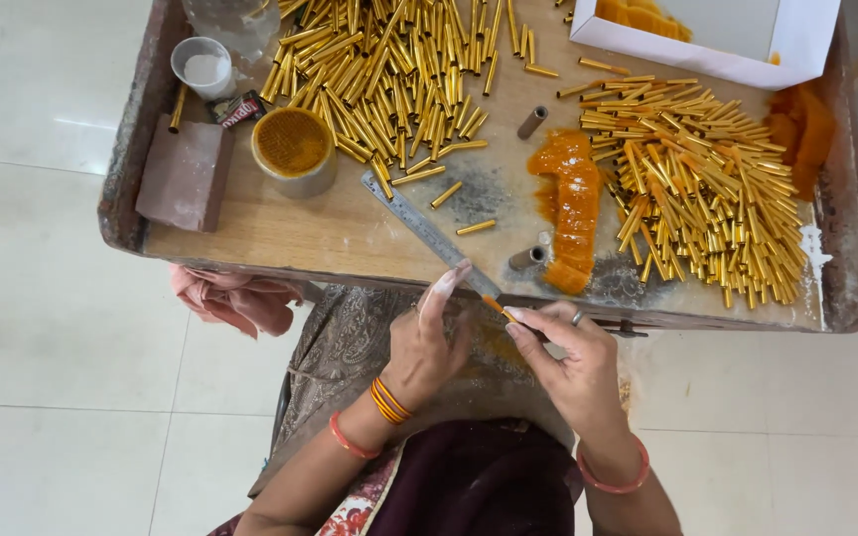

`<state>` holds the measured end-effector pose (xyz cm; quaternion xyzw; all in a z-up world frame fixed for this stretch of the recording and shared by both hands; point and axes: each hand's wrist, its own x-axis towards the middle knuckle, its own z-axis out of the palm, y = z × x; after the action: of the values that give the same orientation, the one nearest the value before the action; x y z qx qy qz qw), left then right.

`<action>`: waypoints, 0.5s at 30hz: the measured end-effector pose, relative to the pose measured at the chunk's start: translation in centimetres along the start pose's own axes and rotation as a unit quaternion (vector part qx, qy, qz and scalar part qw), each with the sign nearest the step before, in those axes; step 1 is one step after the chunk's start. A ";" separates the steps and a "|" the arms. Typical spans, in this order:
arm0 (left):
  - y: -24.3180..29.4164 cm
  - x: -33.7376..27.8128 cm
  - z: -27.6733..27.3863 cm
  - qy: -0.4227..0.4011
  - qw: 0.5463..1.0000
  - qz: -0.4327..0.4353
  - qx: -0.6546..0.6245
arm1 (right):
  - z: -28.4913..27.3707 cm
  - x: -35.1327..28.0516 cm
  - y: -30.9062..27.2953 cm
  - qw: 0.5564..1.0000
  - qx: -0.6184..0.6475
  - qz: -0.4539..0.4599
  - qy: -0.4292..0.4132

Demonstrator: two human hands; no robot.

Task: Applying orange sealant or wax to the ends of small metal tubes and organizing them at a workbench.

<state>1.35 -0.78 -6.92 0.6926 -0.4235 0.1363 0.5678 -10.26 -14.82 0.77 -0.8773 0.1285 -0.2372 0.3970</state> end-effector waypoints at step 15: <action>-0.8 -0.4 0.3 0.004 0.999 0.022 0.028 | 0.1 1.9 -0.5 0.998 -0.008 0.017 -0.058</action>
<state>1.62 -0.87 -7.85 0.6983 -0.4324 0.1629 0.5467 -8.59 -15.21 1.64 -0.8903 0.1221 -0.1776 0.4012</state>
